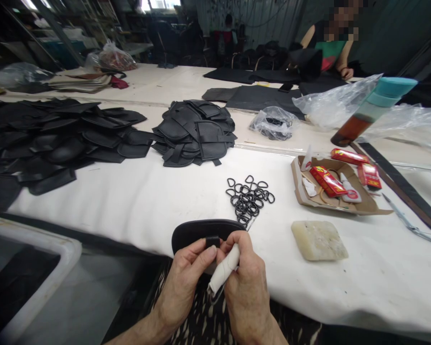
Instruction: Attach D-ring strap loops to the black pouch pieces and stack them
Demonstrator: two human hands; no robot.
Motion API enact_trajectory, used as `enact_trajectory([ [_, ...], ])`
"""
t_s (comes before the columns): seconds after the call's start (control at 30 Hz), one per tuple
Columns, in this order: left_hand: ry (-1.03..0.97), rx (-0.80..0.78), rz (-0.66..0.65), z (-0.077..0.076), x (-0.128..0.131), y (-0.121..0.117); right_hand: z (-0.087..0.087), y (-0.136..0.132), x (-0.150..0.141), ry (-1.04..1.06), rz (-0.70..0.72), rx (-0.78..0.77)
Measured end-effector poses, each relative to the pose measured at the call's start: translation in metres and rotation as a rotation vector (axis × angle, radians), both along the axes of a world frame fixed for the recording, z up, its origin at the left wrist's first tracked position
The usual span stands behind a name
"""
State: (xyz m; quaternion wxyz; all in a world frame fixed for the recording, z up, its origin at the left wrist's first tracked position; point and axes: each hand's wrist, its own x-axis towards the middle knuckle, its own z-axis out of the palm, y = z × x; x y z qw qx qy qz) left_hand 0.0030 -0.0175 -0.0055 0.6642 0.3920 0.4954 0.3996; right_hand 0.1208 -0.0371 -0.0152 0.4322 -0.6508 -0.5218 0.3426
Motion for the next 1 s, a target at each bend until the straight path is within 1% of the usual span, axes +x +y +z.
enact_trajectory([
  [0.17,0.052,0.012,0.013,-0.004,0.000,-0.003,0.002,-0.001,0.000,0.029,0.019,-0.022],
  [0.33,0.087,-0.010,0.034,-0.007,0.002,-0.005,0.004,0.001,-0.001,0.035,0.011,-0.048],
  [0.53,0.032,-0.046,0.053,-0.011,0.002,-0.005,0.006,0.002,-0.002,0.010,0.027,-0.061],
  [0.6,-0.005,-0.060,0.064,-0.012,0.002,-0.004,0.009,0.000,-0.001,-0.007,0.052,-0.062],
  [0.67,-0.058,-0.078,0.071,-0.011,0.000,-0.003,0.012,-0.003,0.003,-0.037,0.050,-0.018],
  [0.7,-0.091,-0.091,0.071,-0.010,0.000,-0.002,0.014,-0.003,0.005,-0.061,0.012,0.044],
  [0.77,-0.159,-0.127,0.061,-0.008,-0.002,0.000,0.016,-0.001,0.010,-0.115,-0.087,0.213],
  [0.8,-0.191,-0.148,0.051,-0.007,-0.003,0.000,0.016,0.003,0.013,-0.130,-0.109,0.269],
  [0.83,-0.220,-0.167,0.039,-0.006,-0.004,0.001,0.016,0.007,0.015,-0.117,-0.095,0.278],
  [0.87,-0.243,-0.186,0.033,-0.005,-0.005,0.001,0.016,0.012,0.017,-0.071,-0.047,0.240],
  [0.93,-0.265,-0.225,0.033,-0.003,-0.007,0.001,0.015,0.022,0.018,0.091,0.064,0.087],
  [0.97,-0.264,-0.248,0.036,-0.002,-0.009,0.001,0.013,0.026,0.017,0.170,0.086,0.035],
  [1.0,-0.259,-0.272,0.041,0.000,-0.010,0.001,0.012,0.029,0.016,0.230,0.085,0.018],
])
